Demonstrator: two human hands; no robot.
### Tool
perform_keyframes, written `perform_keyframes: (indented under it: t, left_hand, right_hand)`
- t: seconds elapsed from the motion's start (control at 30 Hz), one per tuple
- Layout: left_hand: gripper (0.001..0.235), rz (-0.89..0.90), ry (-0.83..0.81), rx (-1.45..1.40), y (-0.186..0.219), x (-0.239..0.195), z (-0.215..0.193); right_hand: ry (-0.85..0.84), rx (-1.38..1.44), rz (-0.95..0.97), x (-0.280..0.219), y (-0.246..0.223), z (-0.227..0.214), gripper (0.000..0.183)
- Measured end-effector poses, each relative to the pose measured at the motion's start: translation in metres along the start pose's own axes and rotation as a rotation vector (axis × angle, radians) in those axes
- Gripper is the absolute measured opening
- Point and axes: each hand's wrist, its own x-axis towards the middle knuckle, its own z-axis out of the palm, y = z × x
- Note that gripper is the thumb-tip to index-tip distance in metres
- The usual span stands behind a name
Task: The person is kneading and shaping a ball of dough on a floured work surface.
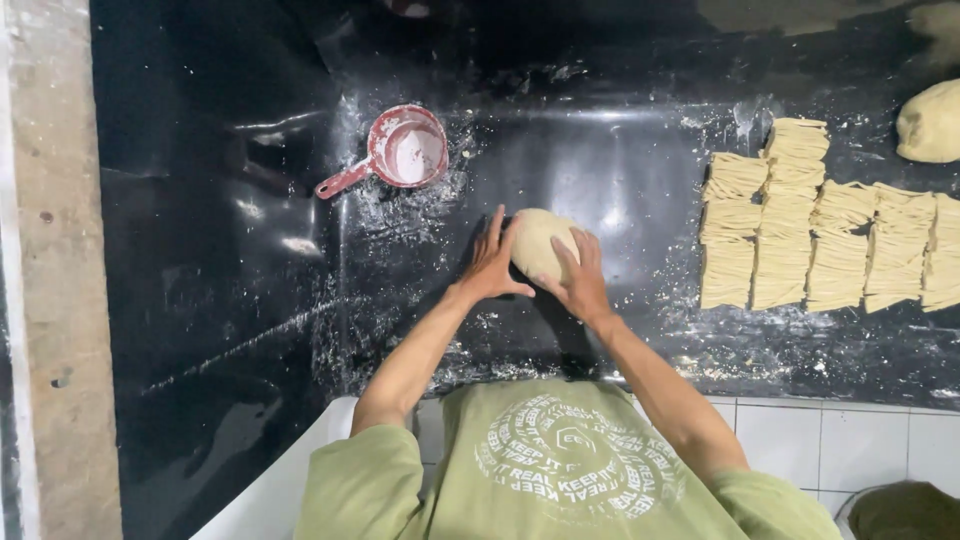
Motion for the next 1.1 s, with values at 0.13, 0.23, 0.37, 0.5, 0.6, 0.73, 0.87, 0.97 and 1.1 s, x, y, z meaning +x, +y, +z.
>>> perform_keyframes:
  t: [0.13,0.23,0.37,0.5,0.6,0.73,0.87,0.97,1.1]
  left_hand:
    - [0.148,0.129,-0.12,0.01,0.011,0.006,0.027]
    - [0.143,0.208,0.0,-0.022,0.011,0.002,0.05]
    - [0.139,0.091,0.058,-0.027,0.007,0.012,0.063]
    - [0.138,-0.11,-0.091,0.01,0.005,0.038,0.048]
    - [0.136,-0.185,-0.159,0.05,-0.007,0.063,0.055]
    - [0.133,-0.284,-0.206,0.088,-0.02,0.096,0.068]
    - [0.119,-0.335,-0.165,0.156,-0.01,0.11,0.061]
    - [0.117,-0.289,-0.108,0.14,0.008,0.085,0.054]
    - [0.117,-0.146,0.008,0.104,0.041,0.025,0.047]
  right_hand:
    - [-0.014,0.106,-0.001,-0.035,-0.016,-0.028,0.062]
    - [-0.113,0.215,0.303,-0.034,-0.027,-0.045,0.081]
    - [-0.415,0.213,0.53,-0.004,-0.045,-0.043,0.138]
    - [-0.446,0.07,0.538,0.024,-0.03,-0.025,0.145]
    - [-0.505,0.072,0.594,0.044,-0.007,-0.022,0.145]
    - [-0.521,0.014,0.606,0.063,0.024,-0.01,0.142]
    - [-0.536,0.009,0.631,0.075,0.025,-0.016,0.13]
    - [-0.453,0.042,0.586,0.055,0.013,-0.021,0.126]
    - [-0.264,0.144,0.464,0.014,-0.02,-0.039,0.122]
